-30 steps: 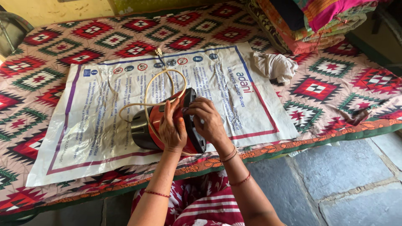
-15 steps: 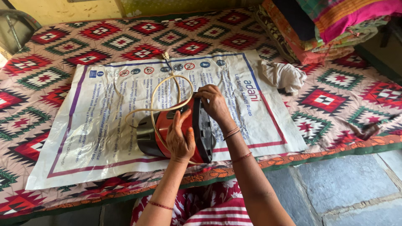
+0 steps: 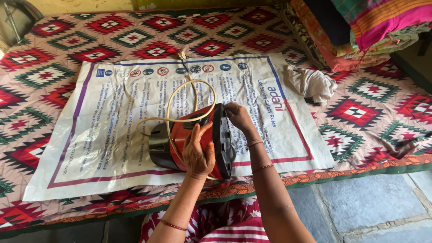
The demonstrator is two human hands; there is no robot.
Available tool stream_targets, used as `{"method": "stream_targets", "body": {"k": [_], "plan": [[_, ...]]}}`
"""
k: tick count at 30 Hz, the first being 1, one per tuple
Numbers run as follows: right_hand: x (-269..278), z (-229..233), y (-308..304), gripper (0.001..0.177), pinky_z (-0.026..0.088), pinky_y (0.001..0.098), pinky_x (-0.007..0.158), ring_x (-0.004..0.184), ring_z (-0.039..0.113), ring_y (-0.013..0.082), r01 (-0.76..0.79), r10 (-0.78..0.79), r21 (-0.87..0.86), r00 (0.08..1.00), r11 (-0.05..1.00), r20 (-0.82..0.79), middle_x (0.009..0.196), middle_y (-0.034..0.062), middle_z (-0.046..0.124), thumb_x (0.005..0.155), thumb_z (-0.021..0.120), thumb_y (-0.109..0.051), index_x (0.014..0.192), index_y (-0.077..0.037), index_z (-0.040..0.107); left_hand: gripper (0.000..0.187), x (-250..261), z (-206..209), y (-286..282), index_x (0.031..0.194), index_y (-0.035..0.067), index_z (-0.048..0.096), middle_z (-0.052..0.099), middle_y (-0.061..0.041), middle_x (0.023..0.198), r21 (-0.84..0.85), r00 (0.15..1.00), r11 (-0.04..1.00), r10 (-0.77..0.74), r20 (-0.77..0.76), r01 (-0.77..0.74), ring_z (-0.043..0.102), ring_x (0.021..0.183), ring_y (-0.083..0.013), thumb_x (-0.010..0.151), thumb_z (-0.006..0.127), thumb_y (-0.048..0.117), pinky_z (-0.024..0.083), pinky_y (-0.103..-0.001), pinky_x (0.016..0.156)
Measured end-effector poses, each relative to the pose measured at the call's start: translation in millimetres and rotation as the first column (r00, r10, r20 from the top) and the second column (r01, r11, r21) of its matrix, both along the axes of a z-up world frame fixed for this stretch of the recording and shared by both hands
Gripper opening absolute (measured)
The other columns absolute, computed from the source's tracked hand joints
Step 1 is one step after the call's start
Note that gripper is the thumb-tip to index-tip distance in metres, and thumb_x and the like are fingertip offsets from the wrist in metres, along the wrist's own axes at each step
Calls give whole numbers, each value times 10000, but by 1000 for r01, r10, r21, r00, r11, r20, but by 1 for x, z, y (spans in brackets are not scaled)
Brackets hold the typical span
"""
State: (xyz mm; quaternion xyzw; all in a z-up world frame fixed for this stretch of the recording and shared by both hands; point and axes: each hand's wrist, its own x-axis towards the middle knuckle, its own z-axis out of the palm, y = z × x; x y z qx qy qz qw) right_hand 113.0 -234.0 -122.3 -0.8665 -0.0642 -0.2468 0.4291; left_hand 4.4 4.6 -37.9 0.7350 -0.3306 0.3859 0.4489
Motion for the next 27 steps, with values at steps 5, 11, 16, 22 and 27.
{"method": "stream_targets", "body": {"k": [5, 11, 16, 22, 27], "plan": [[-14, -50, -11, 210, 583, 326, 785, 844, 754, 217, 43, -28, 59, 973, 997, -229, 927, 111, 774, 886, 628, -88, 1046, -47, 757, 540, 0, -2, 0, 1543, 40, 310, 712, -109, 1325, 1, 1000, 1000, 21, 1, -21, 687, 1217, -308, 1148, 379, 401, 495, -380, 1100], [-9, -86, -15, 196, 576, 385, 808, 916, 744, 311, 113, -129, -77, 959, 991, -252, 981, 170, 758, 895, 662, -169, 1020, -63, 770, 547, 0, -3, 0, 1536, 34, 330, 721, -92, 1304, 6, 1000, 1000, 26, -14, -26, 691, 1218, -298, 1145, 379, 413, 492, -377, 1100], [-3, -100, -20, 198, 571, 408, 829, 929, 728, 347, 52, -84, -146, 972, 988, -221, 1009, 175, 751, 882, 647, -155, 1013, -63, 765, 565, 1, -4, -2, 1535, 36, 348, 741, -59, 1266, 22, 999, 999, 47, -15, -46, 693, 1200, -266, 1137, 357, 438, 493, -362, 1092], [-45, -1, 19, 182, 578, 395, 867, 965, 734, 312, 255, -255, -31, 967, 966, 26, 1048, 131, 757, 901, 663, -53, 1030, -82, 787, 549, 0, -1, -2, 1489, 36, 433, 751, -45, 1221, 20, 997, 999, 41, -60, -40, 710, 1175, -249, 1135, 356, 449, 504, -352, 1066], [-84, 106, 53, 260, 595, 365, 983, 1146, 694, 254, 103, -157, 188, 940, 977, 304, 1182, 62, 710, 950, 622, 43, 1100, -124, 752, 530, 0, 1, -1, 1479, 41, 443, 752, -54, 1223, 16, 999, 999, 35, -33, -34, 704, 1186, -258, 1145, 348, 440, 502, -362, 1066]]}}
